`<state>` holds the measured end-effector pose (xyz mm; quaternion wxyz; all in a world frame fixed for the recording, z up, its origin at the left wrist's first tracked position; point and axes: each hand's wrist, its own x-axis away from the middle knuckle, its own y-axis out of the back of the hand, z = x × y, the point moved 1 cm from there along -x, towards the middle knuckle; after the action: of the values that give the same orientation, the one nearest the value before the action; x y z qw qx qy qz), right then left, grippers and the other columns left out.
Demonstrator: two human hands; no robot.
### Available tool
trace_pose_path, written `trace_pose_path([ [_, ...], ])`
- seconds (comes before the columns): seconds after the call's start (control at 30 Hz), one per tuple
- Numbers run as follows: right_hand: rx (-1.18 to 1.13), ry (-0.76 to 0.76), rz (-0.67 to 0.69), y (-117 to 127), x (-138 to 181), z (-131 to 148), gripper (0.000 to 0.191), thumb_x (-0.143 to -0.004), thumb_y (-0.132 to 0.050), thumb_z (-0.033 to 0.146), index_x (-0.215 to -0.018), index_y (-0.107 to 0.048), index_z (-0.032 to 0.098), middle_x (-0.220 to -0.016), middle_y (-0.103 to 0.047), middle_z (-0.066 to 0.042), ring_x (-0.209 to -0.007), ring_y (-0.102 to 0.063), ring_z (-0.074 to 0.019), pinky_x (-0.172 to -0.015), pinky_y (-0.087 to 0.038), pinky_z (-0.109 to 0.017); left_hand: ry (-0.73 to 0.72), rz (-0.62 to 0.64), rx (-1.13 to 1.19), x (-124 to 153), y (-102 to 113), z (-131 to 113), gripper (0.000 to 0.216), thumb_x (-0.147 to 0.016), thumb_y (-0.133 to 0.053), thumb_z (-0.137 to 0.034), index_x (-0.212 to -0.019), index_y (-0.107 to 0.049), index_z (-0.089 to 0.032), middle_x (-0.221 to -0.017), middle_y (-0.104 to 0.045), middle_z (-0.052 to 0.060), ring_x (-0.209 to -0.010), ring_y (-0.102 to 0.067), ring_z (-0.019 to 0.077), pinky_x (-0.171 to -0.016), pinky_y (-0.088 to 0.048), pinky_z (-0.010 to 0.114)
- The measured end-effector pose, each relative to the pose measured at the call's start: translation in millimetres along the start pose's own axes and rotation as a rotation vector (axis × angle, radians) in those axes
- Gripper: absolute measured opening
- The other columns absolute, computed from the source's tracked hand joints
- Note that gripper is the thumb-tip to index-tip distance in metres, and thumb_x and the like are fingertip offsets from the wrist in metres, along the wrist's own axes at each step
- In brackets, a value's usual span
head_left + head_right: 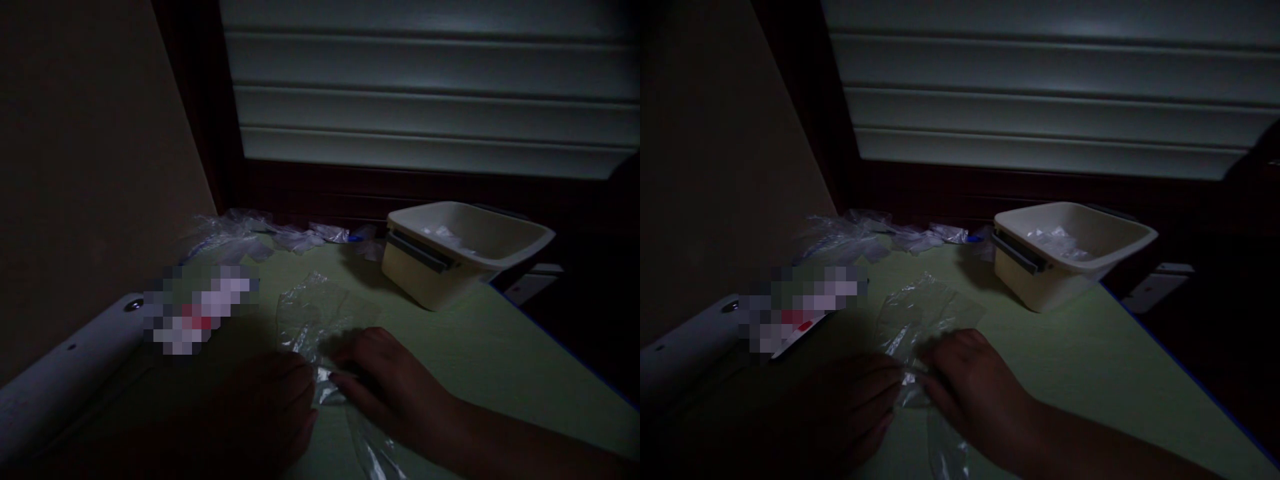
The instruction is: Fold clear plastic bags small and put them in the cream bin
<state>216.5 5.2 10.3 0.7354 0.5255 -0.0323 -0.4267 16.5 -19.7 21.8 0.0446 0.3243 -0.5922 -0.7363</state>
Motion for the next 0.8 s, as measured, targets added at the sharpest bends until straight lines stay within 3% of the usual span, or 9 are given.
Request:
trace_pose_path([
  [0.27, 0.071, -0.038, -0.047, -3.4, 1.9, -1.8, 0.007, -0.087, -0.057, 0.016, -0.081, -0.054, 0.017, -0.077, -0.061, -0.005, -0.072, -0.055, -0.0201, -0.066, -0.042, -0.031, -0.008, 0.06, 0.014, 0.4, -0.8, -0.8, 0.017, -0.092, -0.05, -0.017, -0.079, -0.06, -0.016, -0.085, -0.066, 0.005, -0.072, -0.055, 0.0181, -0.064, -0.045, 0.031],
  [0.47, 0.111, 0.064, -0.057, -1.8, 0.6, 0.6, 0.01, -0.089, -0.054, 0.014, -0.08, -0.056, 0.016, -0.073, -0.061, -0.005, -0.069, -0.055, -0.0198, -0.067, -0.041, -0.033, 0.002, 0.122, 0.01, 0.1, 1.2, 0.9, 0.014, -0.091, -0.053, -0.017, -0.08, -0.06, -0.015, -0.089, -0.066, 0.005, -0.075, -0.055, 0.0186, -0.066, -0.047, 0.032],
  [0.63, 0.093, 0.022, -0.025, -2.2, 0.6, 0.7, 0.008, -0.086, -0.056, 0.011, -0.09, -0.061, 0.016, -0.081, -0.065, -0.007, -0.077, -0.058, -0.0222, -0.072, -0.044, -0.037, -0.018, 0.066, 0.004, -3.4, 3.8, 0.5, 0.012, -0.087, -0.054, -0.014, -0.077, -0.059, -0.015, -0.082, -0.065, 0.004, -0.068, -0.054, 0.0182, -0.061, -0.046, 0.031],
  [0.8, 0.037, -0.064, -0.044, -2.5, 0.7, -1.1, 0.031, -0.082, -0.06, 0.01, -0.112, -0.055, 0.017, -0.096, -0.067, -0.009, -0.088, -0.06, -0.0244, -0.077, -0.047, -0.039, 0.018, 0.001, 0.018, -2.5, 6.4, -3.5, 0.015, -0.091, -0.046, -0.01, -0.089, -0.06, -0.014, -0.085, -0.065, 0.005, -0.073, -0.056, 0.0179, -0.067, -0.047, 0.03],
])
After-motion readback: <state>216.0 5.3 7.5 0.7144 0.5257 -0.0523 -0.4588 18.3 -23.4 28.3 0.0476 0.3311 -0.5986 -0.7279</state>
